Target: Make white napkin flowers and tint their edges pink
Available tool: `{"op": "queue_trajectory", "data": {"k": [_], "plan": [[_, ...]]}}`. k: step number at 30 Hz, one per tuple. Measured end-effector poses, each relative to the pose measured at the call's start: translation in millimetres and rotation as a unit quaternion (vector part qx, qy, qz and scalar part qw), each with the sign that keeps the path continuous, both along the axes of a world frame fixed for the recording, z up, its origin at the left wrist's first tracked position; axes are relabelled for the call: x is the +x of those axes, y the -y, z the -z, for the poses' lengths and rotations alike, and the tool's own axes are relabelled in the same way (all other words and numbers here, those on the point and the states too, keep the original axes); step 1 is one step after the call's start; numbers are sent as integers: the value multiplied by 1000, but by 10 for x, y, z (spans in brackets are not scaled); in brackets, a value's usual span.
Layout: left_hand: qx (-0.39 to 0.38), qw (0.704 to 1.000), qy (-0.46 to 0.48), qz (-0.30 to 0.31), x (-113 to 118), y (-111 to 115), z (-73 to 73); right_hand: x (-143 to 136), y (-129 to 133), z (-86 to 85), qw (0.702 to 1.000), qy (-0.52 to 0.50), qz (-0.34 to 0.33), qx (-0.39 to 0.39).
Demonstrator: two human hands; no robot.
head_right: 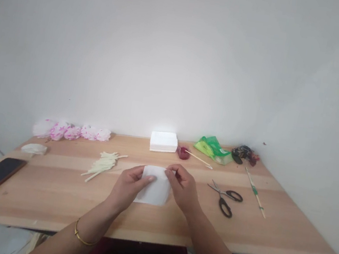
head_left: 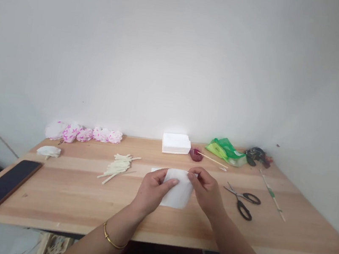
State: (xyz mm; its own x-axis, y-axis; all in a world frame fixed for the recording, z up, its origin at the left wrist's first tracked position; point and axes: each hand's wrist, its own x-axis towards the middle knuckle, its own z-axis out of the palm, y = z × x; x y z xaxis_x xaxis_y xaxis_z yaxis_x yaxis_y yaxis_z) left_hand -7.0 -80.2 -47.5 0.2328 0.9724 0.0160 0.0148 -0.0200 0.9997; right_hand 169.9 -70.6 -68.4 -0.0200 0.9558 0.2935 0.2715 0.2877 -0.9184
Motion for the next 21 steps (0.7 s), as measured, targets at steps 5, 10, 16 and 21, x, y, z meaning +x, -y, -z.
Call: {"op": "queue_trajectory", "data": {"k": [5, 10, 16, 21], "plan": [[4, 999, -2, -49, 36, -50, 8, 20, -48, -9, 995, -70, -58, -31], [37, 998, 32, -50, 27, -66, -39, 15, -41, 30, 991, -80, -92, -46], [-133, 984, 113, 40, 65, -41, 83, -23, 41, 98, 993, -72, -71, -63], [-167, 983, 82, -10, 79, -49, 168, 246, 138, -12, 999, 45, -7, 5]]}}
